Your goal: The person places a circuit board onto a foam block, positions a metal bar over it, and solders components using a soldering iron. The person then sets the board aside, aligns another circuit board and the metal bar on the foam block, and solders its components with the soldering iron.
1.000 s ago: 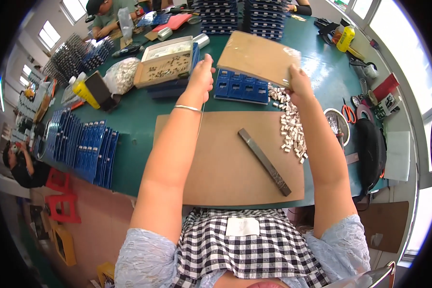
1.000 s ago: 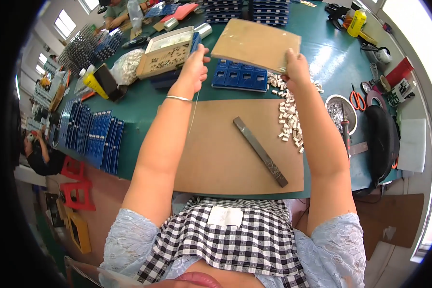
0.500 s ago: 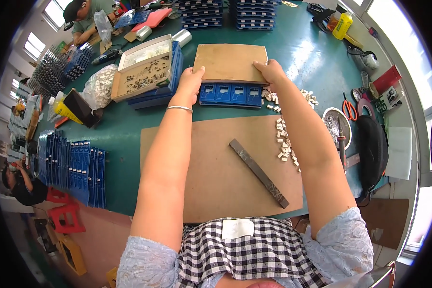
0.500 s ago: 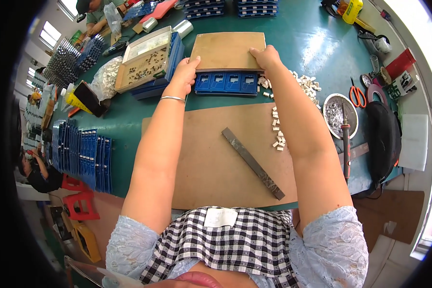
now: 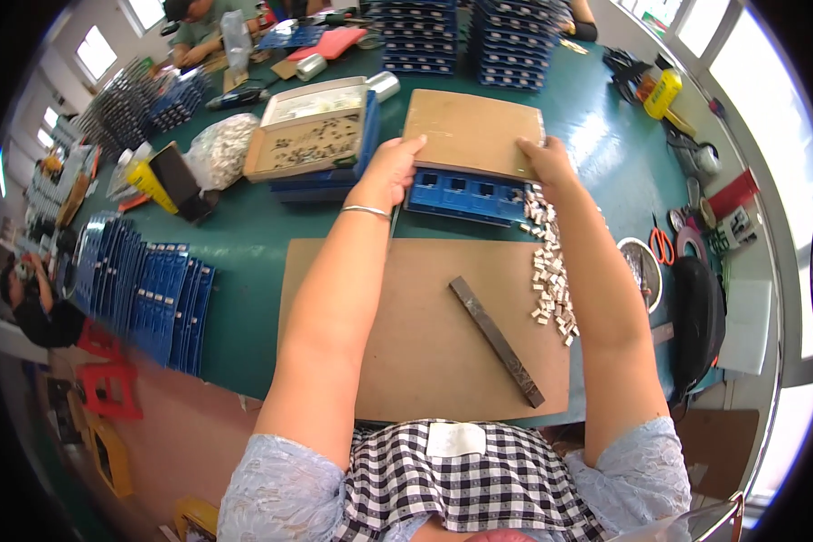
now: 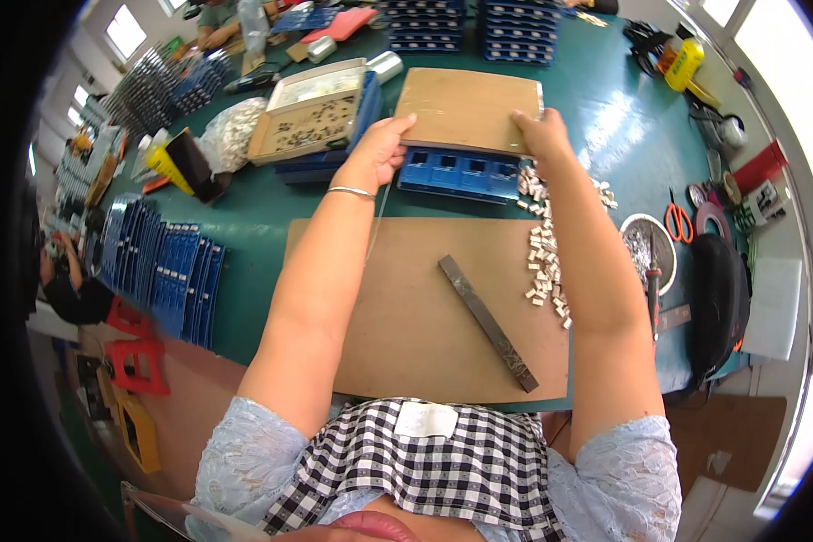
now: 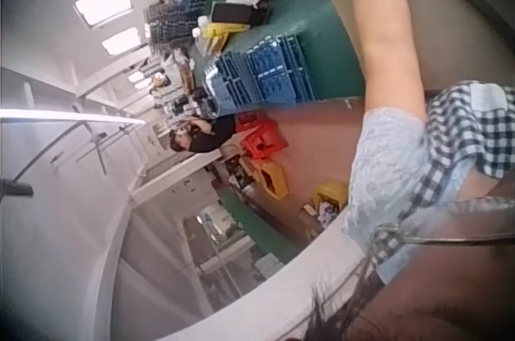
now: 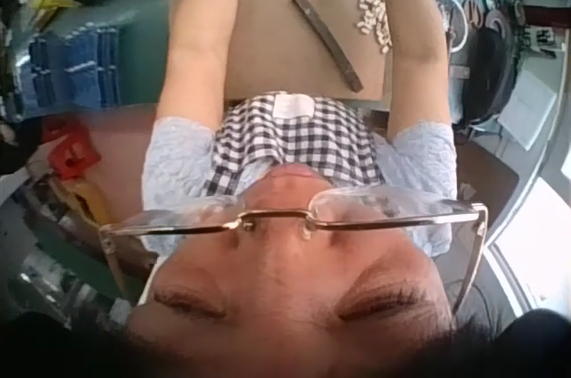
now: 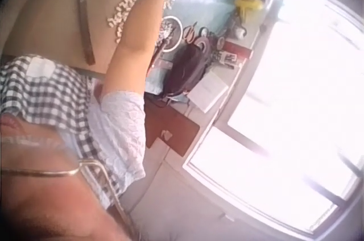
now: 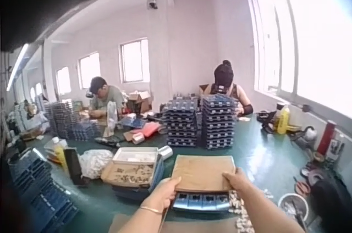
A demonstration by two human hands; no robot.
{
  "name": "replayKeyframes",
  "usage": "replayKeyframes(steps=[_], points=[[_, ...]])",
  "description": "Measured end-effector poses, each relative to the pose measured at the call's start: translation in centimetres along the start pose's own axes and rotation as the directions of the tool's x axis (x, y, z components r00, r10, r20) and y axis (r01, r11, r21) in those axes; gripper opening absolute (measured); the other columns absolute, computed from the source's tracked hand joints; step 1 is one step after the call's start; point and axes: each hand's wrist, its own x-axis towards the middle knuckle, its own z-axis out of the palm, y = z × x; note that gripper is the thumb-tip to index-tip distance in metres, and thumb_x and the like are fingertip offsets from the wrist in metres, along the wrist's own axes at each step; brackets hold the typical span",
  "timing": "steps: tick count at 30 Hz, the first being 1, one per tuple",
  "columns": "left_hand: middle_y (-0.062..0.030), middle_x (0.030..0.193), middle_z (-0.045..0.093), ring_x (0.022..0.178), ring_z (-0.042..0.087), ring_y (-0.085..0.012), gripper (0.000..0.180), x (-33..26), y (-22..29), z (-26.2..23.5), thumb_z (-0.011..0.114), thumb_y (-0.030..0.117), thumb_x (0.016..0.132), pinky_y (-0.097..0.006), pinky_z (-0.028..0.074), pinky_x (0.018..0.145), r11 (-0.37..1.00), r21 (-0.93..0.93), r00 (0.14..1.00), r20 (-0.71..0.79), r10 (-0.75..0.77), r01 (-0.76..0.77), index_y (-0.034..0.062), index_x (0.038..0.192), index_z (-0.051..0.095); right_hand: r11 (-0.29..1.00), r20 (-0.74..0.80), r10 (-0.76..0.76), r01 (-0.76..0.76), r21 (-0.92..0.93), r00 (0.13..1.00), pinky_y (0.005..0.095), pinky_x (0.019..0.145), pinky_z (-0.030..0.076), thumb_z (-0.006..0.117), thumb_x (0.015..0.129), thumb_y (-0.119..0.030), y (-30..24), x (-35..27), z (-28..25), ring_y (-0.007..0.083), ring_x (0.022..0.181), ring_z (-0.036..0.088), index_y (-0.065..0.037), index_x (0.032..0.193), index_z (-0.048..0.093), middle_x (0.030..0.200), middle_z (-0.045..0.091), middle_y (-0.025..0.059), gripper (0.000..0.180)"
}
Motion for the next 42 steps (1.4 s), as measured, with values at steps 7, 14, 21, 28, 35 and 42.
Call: replayKeyframes(steps=[7,14,21,28,35,42], points=[[0.0066,0.064,0.038,0.049,0.029,-0.0050,0.038,-7.6,1.4,1.1,0.047,0.052,0.096,-0.021,0.019,0.042,0.924,-0.383,0.964,0.248,0.091,0.011,0.0169,0.083,0.053,0.985,0.100,-0.062,0.044,0.169,0.993,0.0318,0.074,0.055,0.064,0.090,-0.018,-4.6,-6.6,-4.6,0.0196,0.088,0.064,0.011,0.123,0.044,0.106,0.061,0.0176,0.048],[-0.0073,0.124,0.058,0.106,0.060,-0.0185,0.044,-19.4,-2.3,1.3,0.052,0.033,0.097,-0.030,0.053,0.086,0.679,-0.641,0.897,-0.034,0.440,-0.357,0.0087,0.133,0.045,0.944,0.306,-0.097,-0.010,0.330,0.947,0.0339,0.081,0.054,0.059,0.093,-0.014,-5.5,-17.7,-0.3,0.0212,0.094,0.063,0.008,0.121,0.042,0.110,0.060,0.0186,0.039],[-0.0083,0.141,0.043,0.126,0.046,-0.0262,0.052,-25.9,-10.7,-4.2,0.050,0.039,0.097,-0.042,0.045,0.102,0.579,-0.734,0.903,-0.108,0.416,-0.354,0.0120,0.140,0.037,0.960,0.453,0.052,-0.170,0.223,0.890,0.0372,0.083,0.055,0.060,0.092,-0.014,0.7,-24.7,7.3,0.0241,0.098,0.063,0.009,0.129,0.034,0.117,0.055,0.0223,0.051],[-0.0091,0.147,0.035,0.132,0.039,-0.0271,0.057,-28.9,-12.5,-6.0,0.045,0.043,0.098,-0.043,0.038,0.108,0.562,-0.738,0.891,-0.120,0.437,-0.375,0.0137,0.145,0.030,0.982,0.523,0.125,-0.179,0.054,0.843,0.0350,0.083,0.055,0.060,0.093,-0.015,-1.2,-28.1,9.6,0.0247,0.101,0.063,0.011,0.132,0.031,0.117,0.055,0.0232,0.055],[-0.0093,0.149,0.032,0.135,0.035,-0.0274,0.059,-29.1,-12.2,-6.4,0.043,0.044,0.098,-0.044,0.035,0.110,0.476,-0.786,0.821,-0.068,0.566,-0.393,0.0140,0.147,0.026,0.996,0.458,0.079,-0.086,-0.004,0.885,0.0418,0.097,0.045,0.065,0.089,-0.025,-3.1,-29.8,9.8,0.0272,0.118,0.050,-0.010,0.141,0.034,0.131,0.047,0.0152,0.063],[-0.0096,0.151,0.028,0.138,0.031,-0.0277,0.061,-29.3,-11.4,-6.8,0.041,0.044,0.099,-0.044,0.031,0.112,0.413,-0.819,0.733,-0.013,0.680,-0.398,0.0143,0.148,0.023,0.184,0.680,-0.580,0.885,-0.429,0.450,0.0464,0.103,0.032,0.065,0.083,-0.037,-4.8,-33.3,14.9,0.0320,0.120,0.042,-0.015,0.129,0.052,0.128,0.048,0.0114,0.052]])
